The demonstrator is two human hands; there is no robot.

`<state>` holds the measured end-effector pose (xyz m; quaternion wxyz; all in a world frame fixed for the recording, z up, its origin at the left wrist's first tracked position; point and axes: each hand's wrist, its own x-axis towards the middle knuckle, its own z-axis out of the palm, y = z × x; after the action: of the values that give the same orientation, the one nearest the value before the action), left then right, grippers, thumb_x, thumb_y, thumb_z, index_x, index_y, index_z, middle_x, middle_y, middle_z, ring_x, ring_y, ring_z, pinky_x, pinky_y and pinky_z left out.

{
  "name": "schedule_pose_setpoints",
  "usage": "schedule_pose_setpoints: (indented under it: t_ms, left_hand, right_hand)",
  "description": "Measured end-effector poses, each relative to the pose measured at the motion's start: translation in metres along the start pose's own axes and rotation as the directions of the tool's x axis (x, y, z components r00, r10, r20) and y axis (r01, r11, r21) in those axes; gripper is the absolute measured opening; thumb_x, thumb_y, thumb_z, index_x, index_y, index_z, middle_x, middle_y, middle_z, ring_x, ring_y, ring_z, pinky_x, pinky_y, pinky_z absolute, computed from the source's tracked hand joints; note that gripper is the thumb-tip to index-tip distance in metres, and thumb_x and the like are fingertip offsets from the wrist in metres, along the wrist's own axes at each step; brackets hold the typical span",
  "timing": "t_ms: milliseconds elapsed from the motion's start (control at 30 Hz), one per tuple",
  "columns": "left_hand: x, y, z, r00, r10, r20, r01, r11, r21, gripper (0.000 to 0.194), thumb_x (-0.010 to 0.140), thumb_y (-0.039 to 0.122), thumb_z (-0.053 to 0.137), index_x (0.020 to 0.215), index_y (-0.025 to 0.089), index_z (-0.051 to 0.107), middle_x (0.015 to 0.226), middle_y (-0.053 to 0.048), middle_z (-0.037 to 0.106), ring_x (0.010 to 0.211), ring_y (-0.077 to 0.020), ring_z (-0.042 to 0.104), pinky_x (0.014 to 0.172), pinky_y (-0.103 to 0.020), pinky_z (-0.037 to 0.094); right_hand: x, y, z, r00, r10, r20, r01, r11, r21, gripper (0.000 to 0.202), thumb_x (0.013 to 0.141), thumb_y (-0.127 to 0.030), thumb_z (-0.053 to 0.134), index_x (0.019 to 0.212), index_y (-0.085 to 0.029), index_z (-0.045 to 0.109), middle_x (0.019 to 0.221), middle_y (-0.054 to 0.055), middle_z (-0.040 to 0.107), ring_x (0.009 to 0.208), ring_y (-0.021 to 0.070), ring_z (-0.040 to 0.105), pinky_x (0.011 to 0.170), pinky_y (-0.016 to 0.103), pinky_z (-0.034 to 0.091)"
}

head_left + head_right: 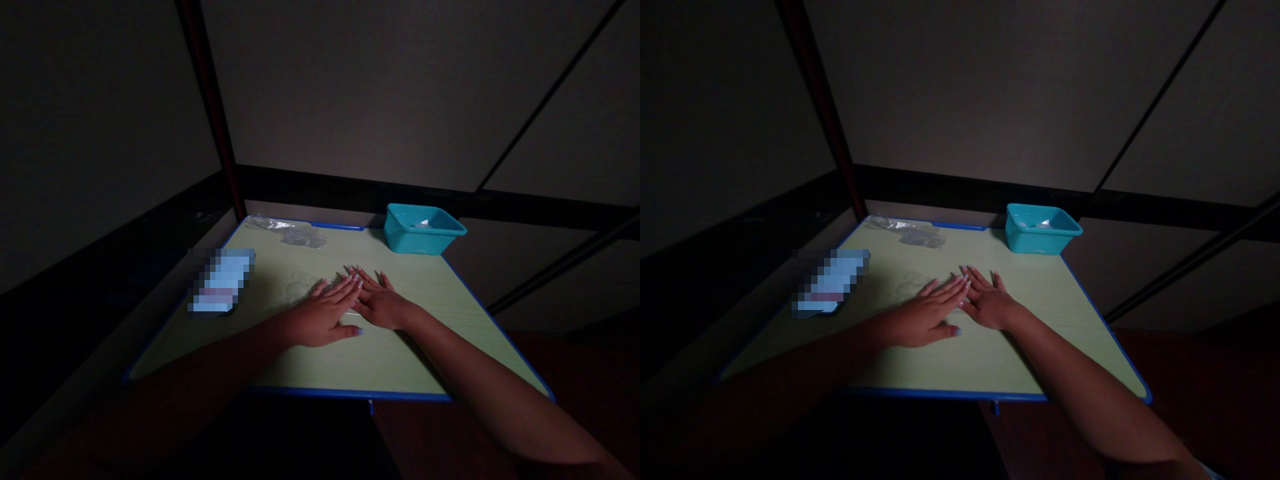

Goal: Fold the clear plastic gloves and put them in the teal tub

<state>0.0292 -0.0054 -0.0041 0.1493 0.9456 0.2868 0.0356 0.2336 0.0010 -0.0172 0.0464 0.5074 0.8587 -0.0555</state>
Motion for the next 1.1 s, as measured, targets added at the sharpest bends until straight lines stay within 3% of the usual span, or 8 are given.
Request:
schedule_pose_setpoints:
  t_ms: [267,467,600,700,800,900,1000,1100]
  left_hand:
    - [-0.004,-0.013,0.003,0.981,-0.192,0.037,0.193,0.981,-0.012,0.074,0.09,0.064,0.022,0.149,0.022,0.005,0.154,-0.01,-0.002,0.143,-0.0253,-0.003,0.111,-0.056,0.005]
    - [-0.002,-0.017,0.005,0.921,-0.389,-0.022,0.388,0.921,-0.024,0.075,0.087,0.068,0.019,0.149,0.026,0.009,0.155,-0.014,0.004,0.141,-0.0333,-0.002,0.107,-0.062,0.009]
    - [0.0,-0.017,0.008,0.895,-0.44,-0.075,0.439,0.898,-0.031,0.075,0.085,0.07,0.021,0.148,0.029,0.013,0.155,-0.014,0.004,0.141,-0.037,-0.003,0.105,-0.066,0.009]
    - [0.0,-0.014,0.007,0.927,-0.358,-0.114,0.36,0.933,0.001,0.075,0.087,0.068,0.025,0.148,0.025,0.016,0.155,-0.015,0.003,0.141,-0.0343,-0.004,0.105,-0.065,0.008]
    - [-0.001,-0.008,0.001,0.981,-0.161,-0.108,0.165,0.986,0.031,0.072,0.089,0.062,0.031,0.148,0.024,0.016,0.155,-0.012,0.006,0.143,-0.0288,0.0,0.109,-0.059,0.004]
    - [-0.002,-0.002,-0.003,0.998,-0.004,-0.07,0.004,1.0,0.002,0.07,0.089,0.059,0.037,0.148,0.027,0.015,0.155,-0.007,0.01,0.143,-0.026,0.004,0.111,-0.056,0.002]
    - [-0.004,0.0,-0.004,0.999,0.031,0.011,-0.031,0.998,-0.046,0.071,0.09,0.059,0.036,0.148,0.027,0.012,0.155,-0.007,0.008,0.143,-0.0251,0.002,0.112,-0.054,0.007]
    - [-0.004,-0.001,-0.001,0.998,-0.024,0.057,0.026,0.999,-0.04,0.069,0.09,0.059,0.032,0.148,0.028,0.011,0.155,-0.007,0.006,0.143,-0.0254,-0.001,0.111,-0.055,0.007]
  right_hand:
    - [-0.002,-0.004,-0.006,0.999,0.026,0.018,-0.026,1.0,0.0,0.057,0.096,-0.05,0.024,0.148,-0.029,0.013,0.154,0.006,0.004,0.141,0.0294,0.004,0.105,0.066,0.009]
    - [-0.003,-0.003,-0.007,1.0,0.016,0.015,-0.016,1.0,0.007,0.059,0.096,-0.048,0.024,0.148,-0.029,0.007,0.154,0.006,0.002,0.141,0.0281,0.002,0.106,0.065,0.01]
    - [-0.003,-0.003,-0.005,1.0,0.01,0.002,-0.01,1.0,0.01,0.059,0.096,-0.048,0.025,0.148,-0.029,0.007,0.154,0.006,0.004,0.141,0.0292,0.004,0.105,0.066,0.011]
    - [-0.002,-0.002,-0.004,1.0,0.014,0.005,-0.014,1.0,0.0,0.059,0.096,-0.047,0.026,0.148,-0.028,0.008,0.154,0.007,0.003,0.141,0.0288,0.004,0.105,0.066,0.012]
    - [-0.002,-0.001,-0.003,1.0,0.007,0.003,-0.007,1.0,-0.002,0.058,0.095,-0.046,0.028,0.148,-0.028,0.013,0.154,0.007,0.006,0.141,0.0294,0.004,0.105,0.066,0.011]
    - [-0.002,-0.001,-0.003,1.0,0.006,0.0,-0.006,1.0,0.004,0.058,0.095,-0.046,0.03,0.148,-0.029,0.013,0.154,0.007,0.006,0.141,0.0289,0.004,0.105,0.066,0.011]
    - [-0.003,-0.002,-0.004,1.0,0.015,0.01,-0.015,1.0,0.007,0.059,0.095,-0.046,0.031,0.148,-0.03,0.012,0.154,0.005,0.004,0.141,0.0286,0.004,0.106,0.066,0.012]
    - [-0.003,-0.003,-0.005,1.0,0.023,0.017,-0.023,1.0,0.006,0.058,0.095,-0.046,0.03,0.148,-0.03,0.013,0.154,0.005,0.003,0.141,0.0284,0.004,0.106,0.065,0.012]
